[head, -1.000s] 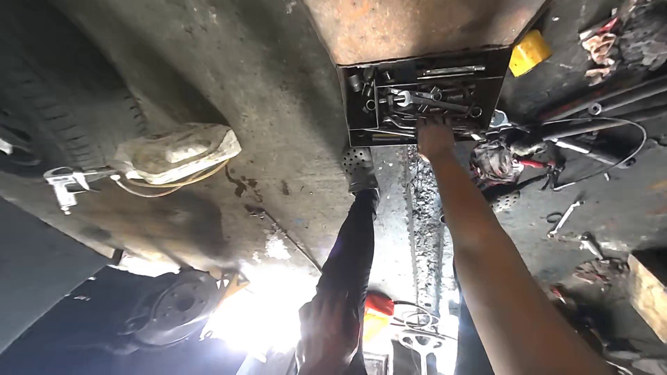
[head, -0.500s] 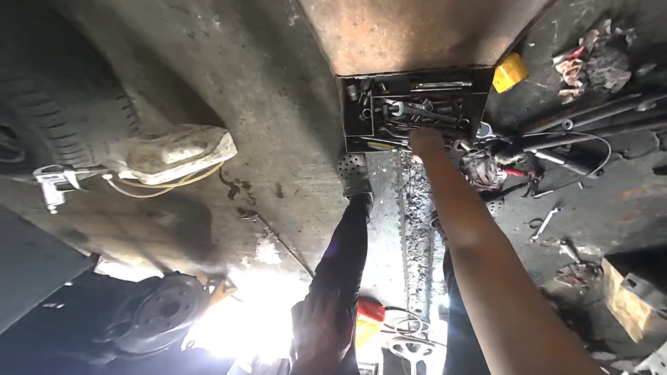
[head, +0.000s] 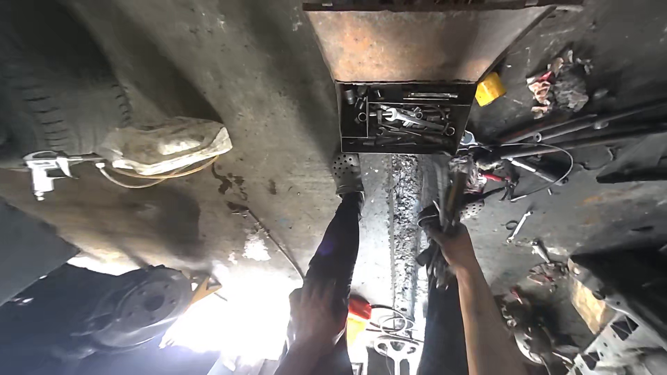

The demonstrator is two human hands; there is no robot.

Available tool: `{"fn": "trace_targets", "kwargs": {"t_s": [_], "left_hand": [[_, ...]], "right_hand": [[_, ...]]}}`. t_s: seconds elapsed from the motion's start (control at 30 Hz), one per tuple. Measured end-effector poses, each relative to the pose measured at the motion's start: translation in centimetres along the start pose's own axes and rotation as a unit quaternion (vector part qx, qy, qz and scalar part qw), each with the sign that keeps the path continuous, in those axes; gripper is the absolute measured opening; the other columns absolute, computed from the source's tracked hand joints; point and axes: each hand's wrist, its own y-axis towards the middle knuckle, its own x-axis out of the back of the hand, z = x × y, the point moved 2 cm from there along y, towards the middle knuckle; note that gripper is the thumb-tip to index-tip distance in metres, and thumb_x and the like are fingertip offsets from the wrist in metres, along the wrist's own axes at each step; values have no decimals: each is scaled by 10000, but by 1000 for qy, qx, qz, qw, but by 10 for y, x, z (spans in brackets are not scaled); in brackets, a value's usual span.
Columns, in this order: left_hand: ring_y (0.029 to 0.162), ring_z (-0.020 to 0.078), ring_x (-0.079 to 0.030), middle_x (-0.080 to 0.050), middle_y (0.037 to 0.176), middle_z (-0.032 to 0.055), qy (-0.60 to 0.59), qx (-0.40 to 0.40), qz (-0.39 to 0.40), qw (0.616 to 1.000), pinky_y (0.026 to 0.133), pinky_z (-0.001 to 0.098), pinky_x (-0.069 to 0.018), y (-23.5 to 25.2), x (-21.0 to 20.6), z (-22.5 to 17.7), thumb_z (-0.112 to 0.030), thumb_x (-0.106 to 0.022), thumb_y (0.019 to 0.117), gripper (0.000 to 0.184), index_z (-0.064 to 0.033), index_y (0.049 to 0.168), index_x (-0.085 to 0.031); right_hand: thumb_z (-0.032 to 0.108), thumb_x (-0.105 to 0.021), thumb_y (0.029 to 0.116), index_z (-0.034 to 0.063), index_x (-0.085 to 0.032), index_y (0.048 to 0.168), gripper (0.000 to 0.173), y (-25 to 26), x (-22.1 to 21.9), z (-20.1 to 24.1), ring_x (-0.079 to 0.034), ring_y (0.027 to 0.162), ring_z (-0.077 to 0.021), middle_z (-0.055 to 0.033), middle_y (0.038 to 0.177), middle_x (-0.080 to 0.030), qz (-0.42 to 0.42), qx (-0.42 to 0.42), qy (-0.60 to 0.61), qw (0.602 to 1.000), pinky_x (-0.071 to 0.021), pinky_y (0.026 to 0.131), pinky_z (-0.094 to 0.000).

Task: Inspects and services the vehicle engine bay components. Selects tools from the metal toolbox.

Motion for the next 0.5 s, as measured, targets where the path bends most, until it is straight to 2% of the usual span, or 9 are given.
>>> {"fn": "trace_targets", "kwargs": {"t_s": [0.07,0.13,0.2,0.27,0.33,0.4,0.5], "left_hand": [[1274,393,-588,-670,1342,135,0,2,4,1000,1008,635,-432,3,4,1,-470,-649,839,550,-158,1288,-716],[1265,390,-602,-683,1324,135,-1,-3,-20,1000,1015,645,-426,3,10,5,-464,-669,823,543,-158,1268,-729],[1304,402,-567,-658,1360,149,1,-9,21,1000,1049,649,-396,2,20,5,-482,-679,843,565,-157,1304,-707],[1310,447,-546,-652,1345,191,-11,-51,46,998,1059,660,-395,15,29,3,-492,-678,846,569,-136,1288,-707],[1319,455,-529,-632,1352,204,-32,-107,60,992,1077,642,-401,51,39,-10,-489,-628,897,543,-132,1301,-691],[1300,431,-558,-629,1355,210,-42,-166,55,984,1054,621,-438,109,52,-35,-435,-557,974,504,-99,1337,-656],[1248,409,-596,-656,1296,215,-45,-211,14,976,1034,586,-457,215,55,-78,-301,-575,1012,394,-72,1321,-663]], "right_hand": [[-27,-710,885,-27,-594,1146,285,-19,2,-17,-686,750,-141,-92,896,-681,-50,-22,184,981,-615,675,-323],[-19,-618,957,-2,-584,1086,135,-24,2,-29,-666,631,-133,-69,792,-669,-92,-56,302,947,-600,569,-313],[26,-561,1006,19,-570,1026,23,-19,3,-37,-634,543,-127,-49,704,-642,-112,-87,358,923,-579,499,-307],[45,-540,1025,36,-561,1000,34,-11,5,-38,-619,518,-117,-35,675,-628,-114,-92,375,915,-566,481,-293],[20,-540,1015,37,-562,990,37,-4,9,-34,-614,507,-113,-31,664,-626,-106,-66,381,916,-567,476,-286],[-18,-559,987,22,-570,998,43,-2,10,-31,-624,513,-118,-34,676,-635,-100,-24,375,921,-582,490,-289],[-60,-639,888,9,-594,1020,155,-5,12,-27,-656,602,-108,-28,747,-656,-120,40,321,939,-611,576,-283]]}}
